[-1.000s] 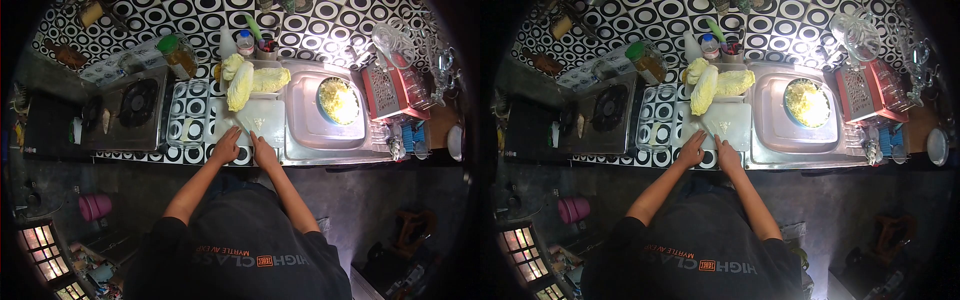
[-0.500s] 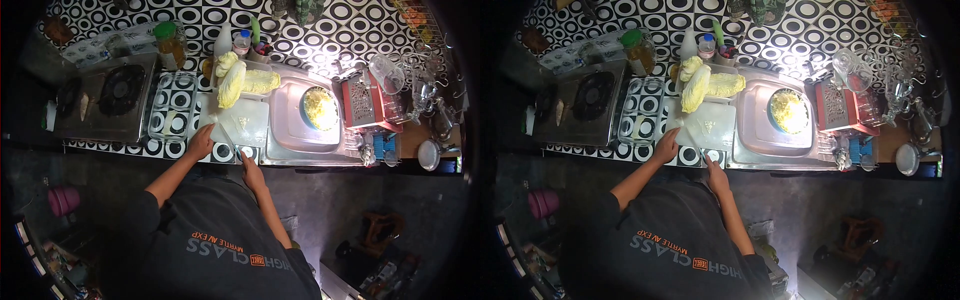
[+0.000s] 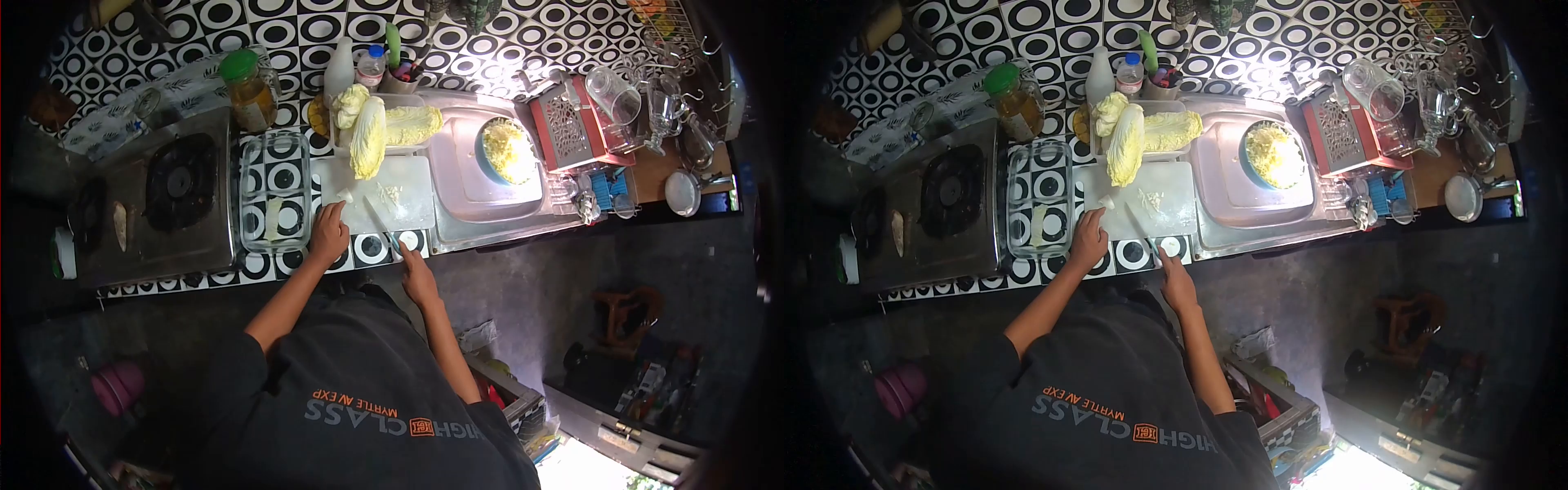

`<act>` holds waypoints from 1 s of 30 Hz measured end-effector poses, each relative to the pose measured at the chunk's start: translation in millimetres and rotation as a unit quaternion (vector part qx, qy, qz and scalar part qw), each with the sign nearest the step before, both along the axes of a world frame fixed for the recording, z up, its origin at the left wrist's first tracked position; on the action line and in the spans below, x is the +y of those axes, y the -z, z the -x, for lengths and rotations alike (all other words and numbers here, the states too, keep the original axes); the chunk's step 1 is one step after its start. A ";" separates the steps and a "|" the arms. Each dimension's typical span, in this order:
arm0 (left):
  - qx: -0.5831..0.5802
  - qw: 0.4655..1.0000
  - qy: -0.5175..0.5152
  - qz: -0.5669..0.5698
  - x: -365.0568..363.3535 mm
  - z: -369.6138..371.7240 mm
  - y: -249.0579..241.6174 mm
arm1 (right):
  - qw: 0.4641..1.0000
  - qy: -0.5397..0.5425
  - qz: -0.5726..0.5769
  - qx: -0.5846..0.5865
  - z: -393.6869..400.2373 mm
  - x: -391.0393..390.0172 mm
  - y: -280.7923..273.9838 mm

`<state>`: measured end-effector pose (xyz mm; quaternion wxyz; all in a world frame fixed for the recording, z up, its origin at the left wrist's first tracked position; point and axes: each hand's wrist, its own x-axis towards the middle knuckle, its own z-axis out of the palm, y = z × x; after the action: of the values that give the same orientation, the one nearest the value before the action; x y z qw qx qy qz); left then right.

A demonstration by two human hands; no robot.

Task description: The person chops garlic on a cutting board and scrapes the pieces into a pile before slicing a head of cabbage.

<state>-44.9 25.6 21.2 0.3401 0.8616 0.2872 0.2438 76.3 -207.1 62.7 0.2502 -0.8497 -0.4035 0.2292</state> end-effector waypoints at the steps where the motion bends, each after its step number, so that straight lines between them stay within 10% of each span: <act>1: 0.005 1.000 -0.005 0.001 1.0 1.8 -0.7 | 1.000 0.001 -0.013 -0.004 4.0 -2.6 2.1; 18: 0.104 0.993 -0.027 -0.042 25.4 -26.4 6.8 | 0.997 0.072 0.028 -0.021 6.3 11.9 0.5; 30: 0.152 0.974 -0.155 -0.060 1.8 -51.5 4.2 | 0.993 -0.116 -0.032 0.018 -66.4 -1.3 18.5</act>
<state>6.5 27.4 17.0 0.1984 0.8523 0.4505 0.1769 142.7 -208.4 44.2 0.2564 -0.7844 -0.5021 0.2587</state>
